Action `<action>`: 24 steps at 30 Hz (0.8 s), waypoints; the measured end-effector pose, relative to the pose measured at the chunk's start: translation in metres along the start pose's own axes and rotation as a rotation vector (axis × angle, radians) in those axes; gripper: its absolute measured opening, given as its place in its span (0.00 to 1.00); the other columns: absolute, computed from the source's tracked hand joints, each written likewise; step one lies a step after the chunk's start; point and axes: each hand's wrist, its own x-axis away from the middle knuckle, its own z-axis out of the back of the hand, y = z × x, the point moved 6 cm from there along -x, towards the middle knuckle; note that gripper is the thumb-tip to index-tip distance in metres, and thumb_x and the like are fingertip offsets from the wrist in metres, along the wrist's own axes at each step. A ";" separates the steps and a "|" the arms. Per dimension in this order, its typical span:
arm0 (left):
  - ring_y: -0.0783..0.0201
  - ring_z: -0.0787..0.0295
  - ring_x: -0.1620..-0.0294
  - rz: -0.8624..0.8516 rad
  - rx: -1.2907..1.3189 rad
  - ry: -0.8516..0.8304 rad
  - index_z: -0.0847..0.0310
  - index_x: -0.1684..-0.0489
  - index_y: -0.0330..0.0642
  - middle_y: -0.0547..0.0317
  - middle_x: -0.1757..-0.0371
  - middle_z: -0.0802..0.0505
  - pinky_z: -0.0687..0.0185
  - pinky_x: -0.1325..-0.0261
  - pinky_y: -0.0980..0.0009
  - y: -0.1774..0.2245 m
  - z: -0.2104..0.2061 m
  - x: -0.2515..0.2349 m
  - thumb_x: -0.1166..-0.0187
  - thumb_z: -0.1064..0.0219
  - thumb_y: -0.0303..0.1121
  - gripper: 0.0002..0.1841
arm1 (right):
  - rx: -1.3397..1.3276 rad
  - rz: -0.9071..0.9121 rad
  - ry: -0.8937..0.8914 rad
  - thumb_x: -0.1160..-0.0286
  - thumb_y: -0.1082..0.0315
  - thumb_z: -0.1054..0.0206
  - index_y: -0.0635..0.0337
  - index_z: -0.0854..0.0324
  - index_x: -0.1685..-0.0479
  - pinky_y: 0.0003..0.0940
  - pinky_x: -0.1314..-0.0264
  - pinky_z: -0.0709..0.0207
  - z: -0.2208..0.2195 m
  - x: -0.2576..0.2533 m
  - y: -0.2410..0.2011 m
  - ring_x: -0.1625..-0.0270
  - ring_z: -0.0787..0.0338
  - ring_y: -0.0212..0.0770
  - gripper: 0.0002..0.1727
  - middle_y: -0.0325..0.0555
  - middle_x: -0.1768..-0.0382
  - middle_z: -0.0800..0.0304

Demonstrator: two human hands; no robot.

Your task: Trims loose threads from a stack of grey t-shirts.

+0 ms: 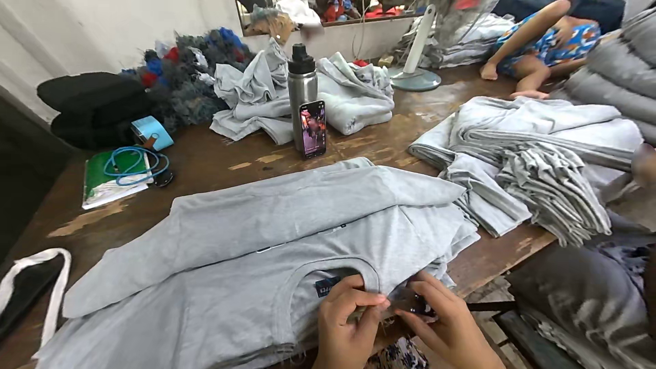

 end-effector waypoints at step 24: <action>0.69 0.18 0.27 0.081 0.242 -0.138 0.11 0.56 0.52 0.64 0.30 0.13 0.19 0.27 0.71 -0.002 0.008 0.002 0.23 0.27 0.35 0.04 | -0.236 -0.076 0.053 0.22 0.52 0.29 0.58 0.20 0.59 0.06 0.68 0.30 0.004 -0.005 0.002 0.71 0.24 0.12 0.17 0.32 0.74 0.18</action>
